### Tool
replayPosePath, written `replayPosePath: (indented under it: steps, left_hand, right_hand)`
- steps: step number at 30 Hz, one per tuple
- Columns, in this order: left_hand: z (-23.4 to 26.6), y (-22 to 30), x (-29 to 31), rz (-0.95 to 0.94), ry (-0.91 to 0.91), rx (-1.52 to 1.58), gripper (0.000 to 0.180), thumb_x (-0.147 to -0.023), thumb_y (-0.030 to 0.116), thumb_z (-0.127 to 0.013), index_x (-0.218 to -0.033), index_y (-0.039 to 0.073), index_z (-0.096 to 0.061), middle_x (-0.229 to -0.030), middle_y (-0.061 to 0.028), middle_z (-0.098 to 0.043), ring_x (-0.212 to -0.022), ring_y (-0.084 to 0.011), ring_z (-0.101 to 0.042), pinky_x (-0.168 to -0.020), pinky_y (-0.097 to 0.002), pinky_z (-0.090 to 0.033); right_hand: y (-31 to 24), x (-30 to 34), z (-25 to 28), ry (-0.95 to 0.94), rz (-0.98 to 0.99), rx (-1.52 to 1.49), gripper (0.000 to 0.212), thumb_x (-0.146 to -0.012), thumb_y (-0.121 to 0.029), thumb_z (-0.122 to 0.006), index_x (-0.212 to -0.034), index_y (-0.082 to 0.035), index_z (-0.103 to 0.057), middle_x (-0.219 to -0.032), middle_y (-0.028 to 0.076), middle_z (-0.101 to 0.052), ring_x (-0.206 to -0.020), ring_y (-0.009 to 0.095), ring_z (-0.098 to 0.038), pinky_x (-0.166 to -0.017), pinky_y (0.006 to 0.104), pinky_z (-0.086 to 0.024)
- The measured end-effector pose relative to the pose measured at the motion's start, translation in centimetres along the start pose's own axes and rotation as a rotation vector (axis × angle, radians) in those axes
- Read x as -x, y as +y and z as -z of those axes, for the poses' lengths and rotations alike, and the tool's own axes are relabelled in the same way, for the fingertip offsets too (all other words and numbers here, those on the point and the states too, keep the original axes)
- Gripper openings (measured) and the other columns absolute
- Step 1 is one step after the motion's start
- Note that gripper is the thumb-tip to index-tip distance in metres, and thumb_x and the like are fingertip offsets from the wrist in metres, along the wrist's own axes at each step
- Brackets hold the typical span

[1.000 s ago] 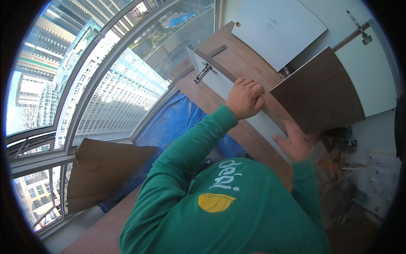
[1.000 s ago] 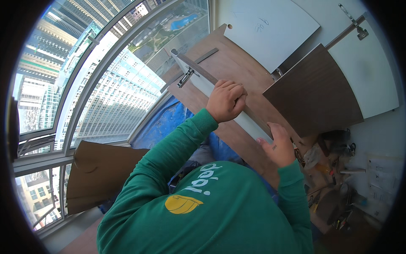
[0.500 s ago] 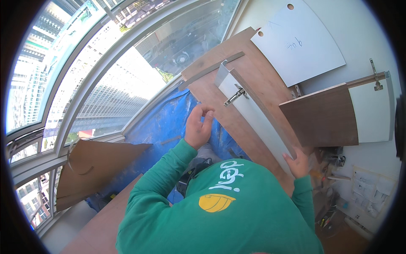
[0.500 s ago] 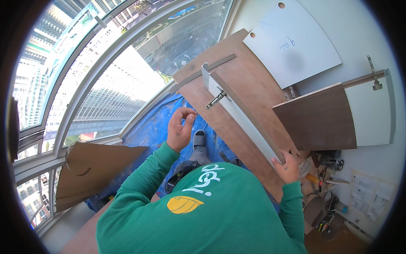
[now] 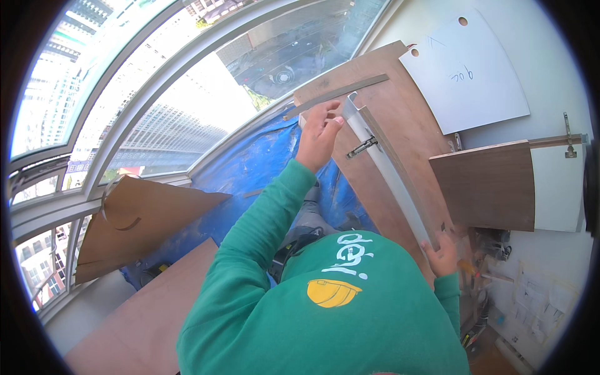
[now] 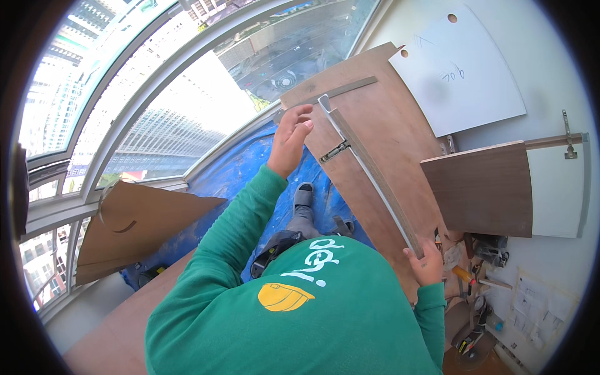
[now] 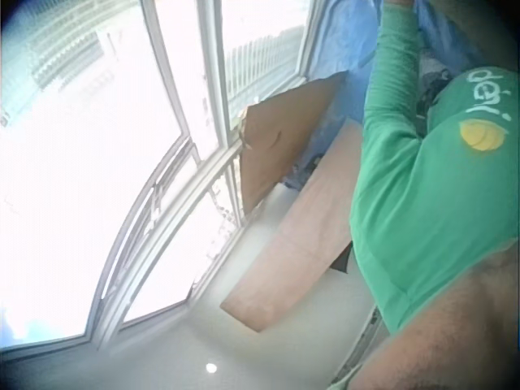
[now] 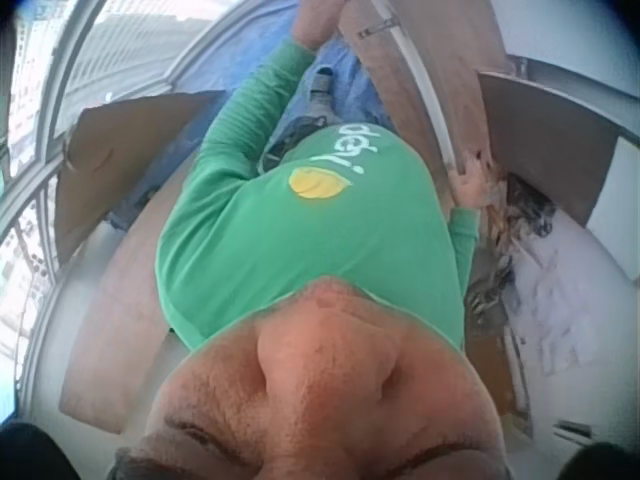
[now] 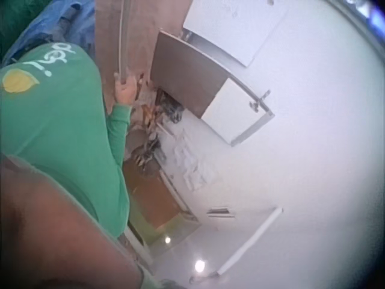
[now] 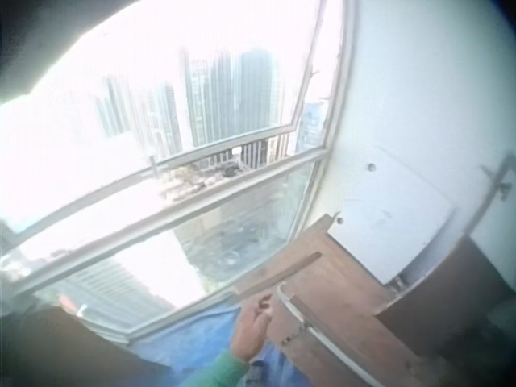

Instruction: The person assembles a cabinet by cutting a wooden panel with a utility knife, scraping edges with a metal scraper, and applying glue to the edges. The person handles wooden panels, a utility knife, a metal scraper, and a glue bottle.

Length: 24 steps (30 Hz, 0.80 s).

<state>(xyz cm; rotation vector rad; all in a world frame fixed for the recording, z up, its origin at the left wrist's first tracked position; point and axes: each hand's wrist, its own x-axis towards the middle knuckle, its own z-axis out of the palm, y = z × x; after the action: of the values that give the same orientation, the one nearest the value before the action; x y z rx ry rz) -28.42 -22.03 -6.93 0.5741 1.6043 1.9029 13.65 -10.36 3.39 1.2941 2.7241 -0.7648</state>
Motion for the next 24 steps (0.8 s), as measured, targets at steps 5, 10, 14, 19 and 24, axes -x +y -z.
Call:
replayPosePath:
  steps: [5, 10, 14, 19, 24]
  left_hand:
    - [1.7, -1.8, -5.5, -0.281, -0.324, -0.504, 0.076, -0.072, 0.006, -0.064, -0.147, 0.014, -0.05, -0.142, -0.0176, -0.058, -0.13, -0.0328, -0.057, -0.109, -0.0432, -0.045]
    - [0.7, -1.3, -8.2, 0.022, -0.496, -0.662, 0.06, -0.072, 0.025, -0.082, -0.129, 0.013, -0.066, -0.12, -0.016, -0.071, -0.116, -0.0351, -0.065, -0.099, -0.0438, -0.051]
    - [1.3, 1.1, -6.7, -0.107, -0.461, -0.825, 0.064, -0.07, 0.042, -0.089, -0.122, 0.01, -0.07, -0.12, -0.0162, -0.071, -0.113, -0.0344, -0.066, -0.097, -0.0434, -0.052]
    - [3.8, 7.7, 2.1, -0.176, -0.356, -0.832, 0.065, -0.07, 0.041, -0.091, -0.124, 0.01, -0.071, -0.113, -0.0123, -0.075, -0.106, -0.0285, -0.07, -0.095, -0.0386, -0.054]
    - [8.0, 18.7, 16.0, -0.207, -0.154, -0.859, 0.064, -0.071, 0.04, -0.091, -0.122, 0.007, -0.071, -0.108, -0.0158, -0.075, -0.099, -0.0295, -0.072, -0.094, -0.0407, -0.055]
  right_hand:
    - [0.4, 0.7, -0.9, -0.069, 0.078, 0.061, 0.044, -0.083, -0.019, -0.078, -0.121, 0.001, -0.067, -0.111, 0.021, -0.069, -0.102, 0.042, -0.066, -0.088, 0.0445, -0.052]
    - [0.8, 0.2, -0.4, -0.109, 0.11, 0.064, 0.035, -0.083, -0.014, -0.075, -0.113, 0.003, -0.068, -0.098, 0.022, -0.071, -0.092, 0.041, -0.068, -0.083, 0.0451, -0.053]
    - [0.9, -0.6, 1.7, -0.172, 0.122, -0.078, 0.026, -0.083, -0.012, -0.074, -0.103, 0.005, -0.069, -0.081, 0.016, -0.07, -0.076, 0.03, -0.067, -0.075, 0.0403, -0.052]
    - [-0.2, 2.7, 6.9, -0.293, 0.115, -0.137, 0.025, -0.085, -0.014, -0.075, -0.097, 0.006, -0.068, -0.077, 0.01, -0.067, -0.072, 0.014, -0.058, -0.07, 0.0322, -0.049]
    - [-2.6, 5.8, 10.2, -0.379, 0.301, -0.218, 0.023, -0.086, -0.014, -0.075, -0.094, 0.007, -0.067, -0.076, 0.007, -0.066, -0.071, 0.013, -0.056, -0.067, 0.0303, -0.047]
